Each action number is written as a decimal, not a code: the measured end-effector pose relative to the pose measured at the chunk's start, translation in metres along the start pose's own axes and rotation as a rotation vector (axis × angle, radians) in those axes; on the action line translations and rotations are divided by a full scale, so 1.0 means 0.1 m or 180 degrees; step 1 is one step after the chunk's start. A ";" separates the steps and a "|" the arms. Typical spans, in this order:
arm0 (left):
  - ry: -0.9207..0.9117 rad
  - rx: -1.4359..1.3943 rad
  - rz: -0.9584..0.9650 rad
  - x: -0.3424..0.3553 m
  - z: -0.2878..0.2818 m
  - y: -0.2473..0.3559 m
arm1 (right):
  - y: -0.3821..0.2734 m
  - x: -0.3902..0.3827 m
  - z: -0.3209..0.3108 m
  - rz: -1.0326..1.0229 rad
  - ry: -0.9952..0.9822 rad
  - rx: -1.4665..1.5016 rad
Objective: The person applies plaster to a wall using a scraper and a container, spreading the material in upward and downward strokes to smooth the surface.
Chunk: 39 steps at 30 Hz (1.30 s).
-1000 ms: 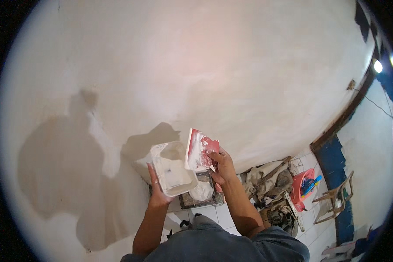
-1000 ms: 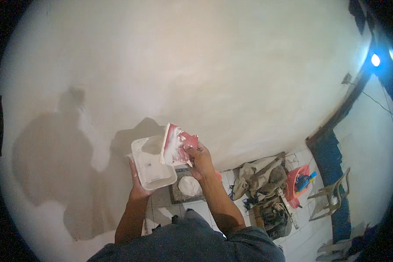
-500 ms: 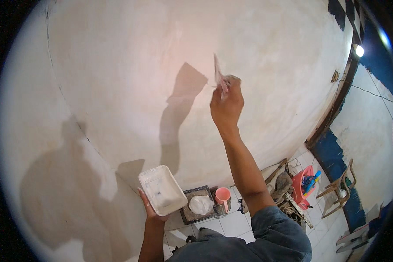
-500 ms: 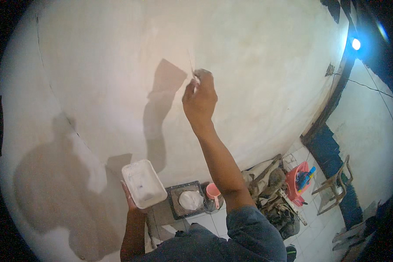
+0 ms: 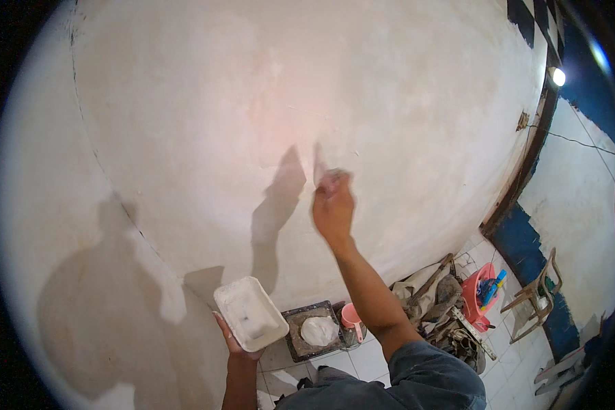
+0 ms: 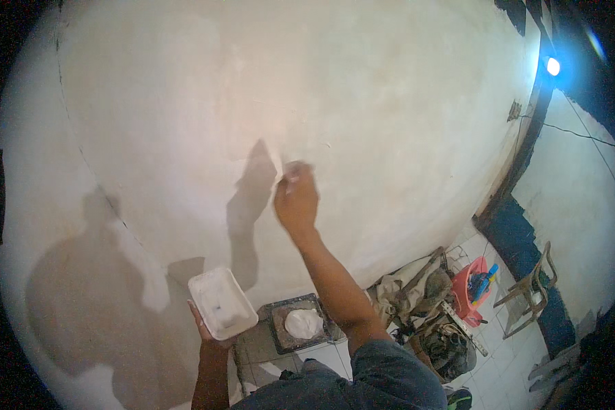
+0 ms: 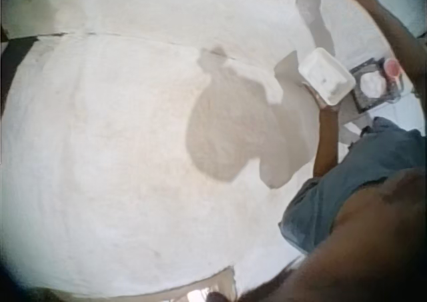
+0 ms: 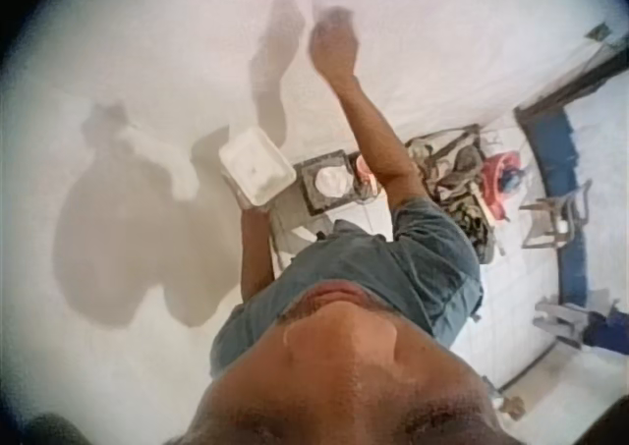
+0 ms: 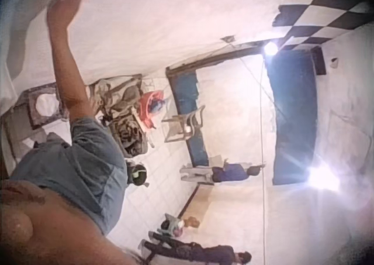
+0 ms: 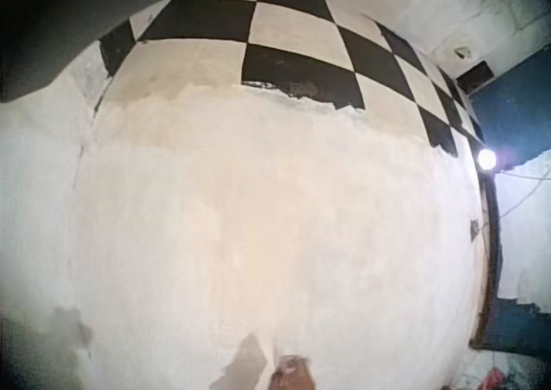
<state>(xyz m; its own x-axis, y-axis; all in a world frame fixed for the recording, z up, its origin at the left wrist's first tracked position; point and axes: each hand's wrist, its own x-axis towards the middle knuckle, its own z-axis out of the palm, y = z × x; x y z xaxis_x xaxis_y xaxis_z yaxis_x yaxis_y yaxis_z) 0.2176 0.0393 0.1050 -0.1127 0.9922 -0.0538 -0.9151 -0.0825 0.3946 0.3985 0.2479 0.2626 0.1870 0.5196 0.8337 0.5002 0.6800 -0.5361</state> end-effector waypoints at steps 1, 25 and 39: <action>0.0102 -0.0070 -0.0029 -0.01 0.04 0.01 | 0.07 0.17 -0.08 0.0480 0.0347 0.0750; 0.0388 0.0033 0.0270 -0.12 0.20 0.04 | -0.48 1.63 0.20 0.0770 0.1021 0.0677; 0.0533 0.0138 0.0492 -0.16 0.36 -0.02 | -1.57 1.79 0.65 0.2451 0.1123 0.4820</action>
<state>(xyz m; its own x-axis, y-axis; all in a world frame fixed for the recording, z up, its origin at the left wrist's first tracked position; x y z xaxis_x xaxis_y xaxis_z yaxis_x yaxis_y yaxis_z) 0.2348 0.0274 0.1380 -0.3162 0.9384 -0.1395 -0.8650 -0.2247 0.4487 0.2990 0.2681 0.4875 0.2460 0.9431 0.2239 -0.9177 0.3009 -0.2592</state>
